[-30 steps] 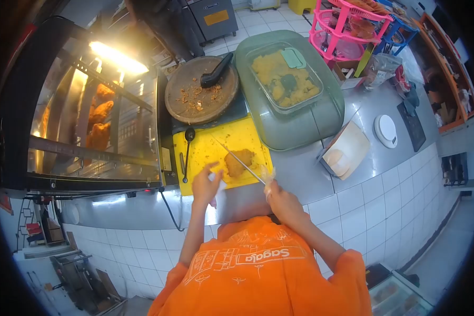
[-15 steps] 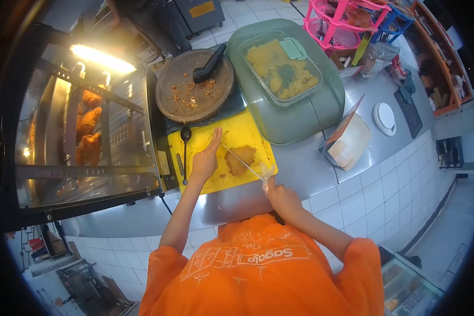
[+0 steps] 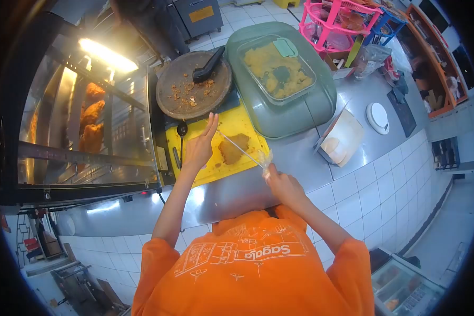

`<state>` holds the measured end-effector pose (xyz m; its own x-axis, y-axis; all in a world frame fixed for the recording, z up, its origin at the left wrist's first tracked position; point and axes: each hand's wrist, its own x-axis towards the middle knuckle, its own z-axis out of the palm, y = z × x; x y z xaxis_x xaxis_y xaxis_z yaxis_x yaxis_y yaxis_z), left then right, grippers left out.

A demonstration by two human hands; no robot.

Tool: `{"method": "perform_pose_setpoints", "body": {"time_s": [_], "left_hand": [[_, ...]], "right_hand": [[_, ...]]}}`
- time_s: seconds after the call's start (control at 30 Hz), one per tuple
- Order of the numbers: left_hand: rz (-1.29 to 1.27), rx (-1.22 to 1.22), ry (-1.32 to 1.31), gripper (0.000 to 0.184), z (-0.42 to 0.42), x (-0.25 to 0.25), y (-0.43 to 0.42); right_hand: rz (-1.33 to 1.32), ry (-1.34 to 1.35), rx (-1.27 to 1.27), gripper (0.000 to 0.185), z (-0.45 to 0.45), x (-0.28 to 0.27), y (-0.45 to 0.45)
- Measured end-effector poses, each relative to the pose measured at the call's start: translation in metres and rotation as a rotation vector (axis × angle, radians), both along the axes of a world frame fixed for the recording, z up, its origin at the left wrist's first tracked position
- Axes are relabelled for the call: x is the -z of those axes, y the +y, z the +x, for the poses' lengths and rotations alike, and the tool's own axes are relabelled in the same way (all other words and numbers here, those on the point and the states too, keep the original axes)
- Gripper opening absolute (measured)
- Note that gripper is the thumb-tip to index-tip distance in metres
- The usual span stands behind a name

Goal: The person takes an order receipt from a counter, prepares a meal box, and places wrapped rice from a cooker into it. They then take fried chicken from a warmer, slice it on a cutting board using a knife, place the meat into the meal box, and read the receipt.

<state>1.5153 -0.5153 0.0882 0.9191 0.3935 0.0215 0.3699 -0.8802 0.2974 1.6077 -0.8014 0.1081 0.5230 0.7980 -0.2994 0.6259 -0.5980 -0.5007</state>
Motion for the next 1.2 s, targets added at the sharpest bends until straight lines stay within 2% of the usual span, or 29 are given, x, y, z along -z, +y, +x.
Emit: {"method": "perform_pose_setpoints", "body": {"time_s": [0.3, 0.37, 0.43, 0.57, 0.63, 0.83, 0.93, 1.07, 1.2], "left_hand": [[-0.084, 0.043, -0.028, 0.093, 0.002, 0.037, 0.0], [-0.134, 0.039, -0.05, 0.094, 0.006, 0.042, 0.005], [-0.193, 0.03, -0.032, 0.094, 0.006, 0.04, 0.004], [-0.103, 0.044, 0.045, 0.094, 0.0, 0.038, 0.008], [-0.036, 0.071, 0.053, 0.094, 0.001, 0.041, 0.012], [0.025, 0.05, 0.014, 0.094, 0.012, 0.002, 0.0], [0.019, 0.064, 0.099, 0.093, 0.017, 0.008, 0.0], [0.015, 0.047, 0.057, 0.094, 0.018, 0.03, -0.001], [-0.017, 0.03, 0.064, 0.094, 0.022, 0.025, -0.002]], "right_hand": [[-0.152, -0.02, -0.044, 0.029, -0.005, -0.01, 0.01], [-0.162, 0.014, -0.031, 0.029, -0.001, -0.006, 0.015], [-0.123, 0.05, -0.02, 0.03, 0.003, 0.019, 0.011], [-0.071, -0.008, -0.048, 0.032, 0.0, 0.052, 0.005], [-0.075, 0.052, -0.042, 0.033, 0.008, 0.051, 0.003], [0.002, 0.028, -0.003, 0.034, 0.017, 0.015, -0.007], [-0.038, 0.019, -0.012, 0.032, 0.016, 0.004, -0.008], [-0.049, -0.078, -0.07, 0.03, 0.017, -0.002, -0.002], [-0.094, -0.048, -0.099, 0.028, 0.025, -0.033, 0.006]]}}
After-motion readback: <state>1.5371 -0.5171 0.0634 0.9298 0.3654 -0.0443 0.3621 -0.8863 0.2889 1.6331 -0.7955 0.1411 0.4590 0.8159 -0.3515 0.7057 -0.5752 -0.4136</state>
